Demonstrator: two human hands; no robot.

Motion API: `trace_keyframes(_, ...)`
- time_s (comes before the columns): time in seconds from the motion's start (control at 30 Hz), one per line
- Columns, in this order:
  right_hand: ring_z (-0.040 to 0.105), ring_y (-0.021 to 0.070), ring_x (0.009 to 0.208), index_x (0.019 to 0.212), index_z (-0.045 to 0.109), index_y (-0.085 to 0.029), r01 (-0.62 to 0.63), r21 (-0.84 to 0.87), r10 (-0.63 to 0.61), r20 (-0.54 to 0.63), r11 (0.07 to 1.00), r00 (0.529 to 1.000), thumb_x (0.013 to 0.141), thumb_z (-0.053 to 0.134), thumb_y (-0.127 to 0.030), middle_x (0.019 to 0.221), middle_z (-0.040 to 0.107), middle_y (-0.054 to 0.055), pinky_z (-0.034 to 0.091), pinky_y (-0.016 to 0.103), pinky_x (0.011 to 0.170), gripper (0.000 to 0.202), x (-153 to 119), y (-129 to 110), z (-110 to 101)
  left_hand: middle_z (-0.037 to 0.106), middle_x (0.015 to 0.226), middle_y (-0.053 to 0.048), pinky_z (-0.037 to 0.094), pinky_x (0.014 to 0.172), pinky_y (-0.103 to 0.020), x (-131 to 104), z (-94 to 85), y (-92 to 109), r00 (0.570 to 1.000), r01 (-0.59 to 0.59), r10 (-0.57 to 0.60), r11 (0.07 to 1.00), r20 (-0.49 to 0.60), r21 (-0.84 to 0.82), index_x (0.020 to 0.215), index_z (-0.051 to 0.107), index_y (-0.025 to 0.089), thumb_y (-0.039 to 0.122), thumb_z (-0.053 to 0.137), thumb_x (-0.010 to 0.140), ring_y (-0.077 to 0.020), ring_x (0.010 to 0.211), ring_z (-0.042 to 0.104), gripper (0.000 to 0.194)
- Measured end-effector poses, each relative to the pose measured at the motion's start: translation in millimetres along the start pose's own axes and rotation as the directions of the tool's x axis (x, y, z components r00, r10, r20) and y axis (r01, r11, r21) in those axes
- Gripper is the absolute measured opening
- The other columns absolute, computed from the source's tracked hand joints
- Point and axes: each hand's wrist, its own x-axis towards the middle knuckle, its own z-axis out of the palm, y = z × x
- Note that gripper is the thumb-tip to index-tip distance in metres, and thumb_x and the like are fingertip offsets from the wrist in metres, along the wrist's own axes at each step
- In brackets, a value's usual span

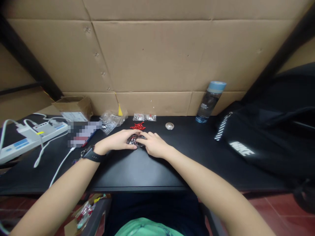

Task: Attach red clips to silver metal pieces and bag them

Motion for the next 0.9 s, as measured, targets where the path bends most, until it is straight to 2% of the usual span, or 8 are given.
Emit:
trace_keyframes(0.13, 0.054, 0.0279, 0.125, 0.14, 0.061, -0.022, 0.045, 0.089, -0.045, -0.006, 0.995, 0.999, 0.089, 0.052, -0.005, 0.151, 0.05, 0.012, 0.048, 0.047, 0.103, 0.054, -1.6, 5.9, -5.3, 0.059, 0.146, -0.01, 0.044, 0.111, -0.04, -1.5, -1.7, -3.7, 1.0, 0.004, -0.005, 1.0, 0.01, 0.008, 0.146, 0.05, 0.024, 0.043, 0.078, 0.08, -0.0293, 0.132, 0.058, 0.074)
trace_keyframes(0.27, 0.049, 0.0263, 0.135, 0.144, 0.057, -0.02, 0.051, 0.172, -0.051, -0.006, 0.984, 0.999, 0.09, 0.049, -0.005, 0.152, 0.048, 0.014, 0.043, 0.044, 0.11, 0.057, -4.4, 12.9, -8.5, 0.051, 0.154, -0.013, 0.04, 0.117, -0.042, -11.9, -16.3, -15.5, 0.991, 0.125, -0.127, 0.99, 0.034, 0.068, 0.151, 0.045, 0.021, 0.053, 0.081, 0.074, -0.0321, 0.139, 0.051, 0.091)
trace_keyframes(0.37, 0.049, 0.0312, 0.133, 0.149, 0.052, -0.028, -0.021, 0.126, 0.014, 0.059, 0.992, 0.998, 0.091, 0.048, -0.007, 0.156, 0.046, 0.012, 0.043, 0.053, 0.104, 0.062, -5.9, 11.0, -8.2, 0.057, 0.149, -0.011, 0.044, 0.113, -0.04, -22.8, -32.5, -26.0, 0.979, 0.196, -0.199, 0.978, 0.037, 0.075, 0.147, 0.051, 0.022, 0.059, 0.075, 0.08, -0.0303, 0.133, 0.057, 0.08)
trace_keyframes(0.47, 0.048, 0.0348, 0.129, 0.15, 0.051, -0.034, -0.081, 0.087, 0.072, 0.104, 0.993, 0.992, 0.092, 0.048, -0.012, 0.159, 0.043, 0.011, 0.041, 0.058, 0.1, 0.062, -5.9, 6.8, -6.8, 0.066, 0.138, -0.009, 0.051, 0.105, -0.039, -29.0, -41.5, -32.6, 0.974, 0.226, -0.227, 0.972, 0.022, 0.06, 0.14, 0.058, 0.024, 0.057, 0.071, 0.084, -0.0284, 0.12, 0.066, 0.066)
trace_keyframes(0.63, 0.042, 0.0368, 0.131, 0.151, 0.047, -0.041, -0.117, 0.102, 0.101, 0.155, 0.988, 0.983, 0.094, 0.047, -0.018, 0.164, 0.036, 0.009, 0.038, 0.059, 0.098, 0.062, -4.9, 5.6, -4.1, 0.073, 0.125, -0.008, 0.054, 0.097, -0.037, -26.3, -35.3, -32.0, 0.978, 0.204, -0.205, 0.979, 0.047, 0.026, 0.133, 0.063, 0.023, 0.05, 0.07, 0.085, -0.0269, 0.11, 0.071, 0.056)
trace_keyframes(0.77, 0.041, 0.0379, 0.131, 0.152, 0.045, -0.041, -0.141, 0.103, 0.124, 0.152, 0.985, 0.981, 0.094, 0.048, -0.019, 0.166, 0.031, 0.009, 0.038, 0.061, 0.099, 0.062, -3.8, 5.3, -1.5, 0.074, 0.122, -0.006, 0.053, 0.097, -0.035, -22.8, -32.0, -25.8, 0.985, 0.165, -0.166, 0.986, 0.049, 0.025, 0.13, 0.066, 0.024, 0.046, 0.069, 0.087, -0.0253, 0.108, 0.071, 0.048)
trace_keyframes(0.83, 0.041, 0.0371, 0.129, 0.151, 0.048, -0.04, -0.13, 0.123, 0.114, 0.131, 0.984, 0.985, 0.093, 0.05, -0.019, 0.164, 0.034, 0.009, 0.039, 0.06, 0.099, 0.061, -3.4, 6.5, -3.2, 0.074, 0.122, -0.005, 0.053, 0.096, -0.034, -22.1, -32.8, -23.5, 0.987, 0.147, -0.149, 0.989, 0.057, 0.032, 0.13, 0.066, 0.026, 0.044, 0.07, 0.086, -0.0247, 0.108, 0.07, 0.048)
trace_keyframes(0.9, 0.043, 0.0352, 0.128, 0.144, 0.056, -0.036, -0.087, 0.162, 0.075, 0.083, 0.983, 0.994, 0.091, 0.055, -0.019, 0.158, 0.042, 0.01, 0.04, 0.058, 0.101, 0.055, -3.5, 10.3, -9.0, 0.073, 0.124, -0.004, 0.052, 0.096, -0.033, -21.3, -32.7, -22.4, 0.991, 0.118, -0.12, 0.992, 0.065, 0.037, 0.132, 0.065, 0.027, 0.042, 0.073, 0.085, -0.0242, 0.109, 0.07, 0.05)
